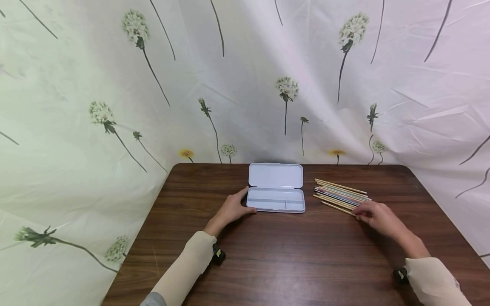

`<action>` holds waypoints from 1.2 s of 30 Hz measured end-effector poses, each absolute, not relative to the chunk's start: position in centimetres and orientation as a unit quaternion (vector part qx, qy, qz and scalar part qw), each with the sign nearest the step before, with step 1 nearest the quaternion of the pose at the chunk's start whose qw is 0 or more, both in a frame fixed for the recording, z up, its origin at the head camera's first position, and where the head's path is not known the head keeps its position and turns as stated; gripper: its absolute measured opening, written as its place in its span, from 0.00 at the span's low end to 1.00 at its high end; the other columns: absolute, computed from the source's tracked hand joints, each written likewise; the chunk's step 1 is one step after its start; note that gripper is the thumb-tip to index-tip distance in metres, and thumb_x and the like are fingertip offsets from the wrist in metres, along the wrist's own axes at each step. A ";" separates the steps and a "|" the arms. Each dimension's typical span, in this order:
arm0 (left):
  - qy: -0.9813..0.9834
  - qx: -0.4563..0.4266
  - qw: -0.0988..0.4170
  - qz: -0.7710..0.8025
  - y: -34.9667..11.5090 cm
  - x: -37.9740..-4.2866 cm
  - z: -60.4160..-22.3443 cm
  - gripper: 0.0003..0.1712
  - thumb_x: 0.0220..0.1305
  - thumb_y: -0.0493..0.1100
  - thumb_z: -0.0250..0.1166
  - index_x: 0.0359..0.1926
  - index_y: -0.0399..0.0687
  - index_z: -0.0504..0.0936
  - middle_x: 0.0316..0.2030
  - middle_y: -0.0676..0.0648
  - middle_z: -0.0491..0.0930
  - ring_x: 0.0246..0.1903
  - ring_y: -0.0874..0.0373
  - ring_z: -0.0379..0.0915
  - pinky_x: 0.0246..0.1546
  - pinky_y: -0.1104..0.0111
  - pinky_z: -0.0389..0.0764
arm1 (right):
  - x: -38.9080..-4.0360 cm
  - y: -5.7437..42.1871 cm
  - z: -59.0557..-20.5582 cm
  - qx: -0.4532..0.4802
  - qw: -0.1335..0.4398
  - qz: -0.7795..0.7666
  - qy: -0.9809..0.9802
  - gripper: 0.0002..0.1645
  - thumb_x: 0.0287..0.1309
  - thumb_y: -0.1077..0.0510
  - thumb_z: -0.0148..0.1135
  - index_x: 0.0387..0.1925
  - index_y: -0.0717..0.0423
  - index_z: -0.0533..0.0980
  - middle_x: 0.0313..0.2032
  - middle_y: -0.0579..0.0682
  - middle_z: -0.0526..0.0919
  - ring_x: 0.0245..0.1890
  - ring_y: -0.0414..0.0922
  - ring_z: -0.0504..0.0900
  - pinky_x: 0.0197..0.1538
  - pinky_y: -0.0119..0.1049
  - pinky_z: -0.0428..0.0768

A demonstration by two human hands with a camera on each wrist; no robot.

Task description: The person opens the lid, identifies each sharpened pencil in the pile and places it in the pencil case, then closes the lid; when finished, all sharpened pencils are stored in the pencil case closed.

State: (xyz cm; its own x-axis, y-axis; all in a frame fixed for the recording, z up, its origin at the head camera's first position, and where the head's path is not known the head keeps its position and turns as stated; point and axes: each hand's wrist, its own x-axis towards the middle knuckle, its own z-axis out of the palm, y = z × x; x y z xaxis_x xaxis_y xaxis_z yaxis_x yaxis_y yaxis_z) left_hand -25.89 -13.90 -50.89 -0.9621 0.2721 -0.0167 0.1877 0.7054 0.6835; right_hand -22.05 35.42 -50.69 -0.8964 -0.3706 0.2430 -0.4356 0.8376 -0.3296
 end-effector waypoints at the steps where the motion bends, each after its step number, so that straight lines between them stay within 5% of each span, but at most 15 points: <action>1: 0.921 0.125 0.058 0.363 -13.9 -25.9 -50.9 0.53 0.66 0.50 0.78 0.83 0.40 0.61 0.81 0.38 0.63 0.80 0.42 0.61 0.78 0.48 0.68 | -22.0 35.4 -50.7 0.212 0.081 0.192 -0.955 0.09 0.57 0.67 0.78 0.38 0.52 0.90 0.35 0.44 0.90 0.32 0.32 0.81 0.35 0.36 0.82; 18: 0.921 0.125 0.056 0.364 -13.7 -25.9 -50.8 0.53 0.65 0.50 0.79 0.82 0.39 0.61 0.80 0.37 0.63 0.79 0.41 0.61 0.77 0.47 0.68 | -21.7 35.5 -51.0 0.220 0.108 0.185 -0.952 0.08 0.54 0.66 0.80 0.35 0.53 0.90 0.32 0.43 0.88 0.29 0.31 0.76 0.32 0.34 0.78; 24: 0.918 0.128 0.057 0.371 -13.8 -25.8 -50.7 0.53 0.65 0.49 0.78 0.82 0.40 0.62 0.80 0.38 0.64 0.79 0.41 0.61 0.77 0.47 0.68 | -21.2 35.3 -50.7 0.192 0.099 0.190 -0.958 0.09 0.59 0.67 0.76 0.40 0.55 0.91 0.37 0.48 0.88 0.33 0.38 0.80 0.35 0.39 0.80; 36: 0.918 0.125 0.056 0.371 -13.8 -25.7 -50.7 0.53 0.65 0.50 0.78 0.82 0.40 0.61 0.80 0.38 0.63 0.80 0.42 0.61 0.77 0.48 0.68 | -21.7 33.3 -49.1 0.236 0.188 0.240 -0.923 0.13 0.54 0.71 0.78 0.39 0.54 0.92 0.37 0.47 0.93 0.37 0.40 0.87 0.37 0.36 0.85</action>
State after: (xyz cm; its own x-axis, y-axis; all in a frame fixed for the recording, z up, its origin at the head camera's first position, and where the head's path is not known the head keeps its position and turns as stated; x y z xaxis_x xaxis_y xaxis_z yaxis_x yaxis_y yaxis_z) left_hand -25.71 -13.83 -50.67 -0.9622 0.2721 -0.0105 0.1885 0.6934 0.6955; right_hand -21.66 33.34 -49.09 -0.8179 -0.3458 0.4598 -0.5258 0.7737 -0.3535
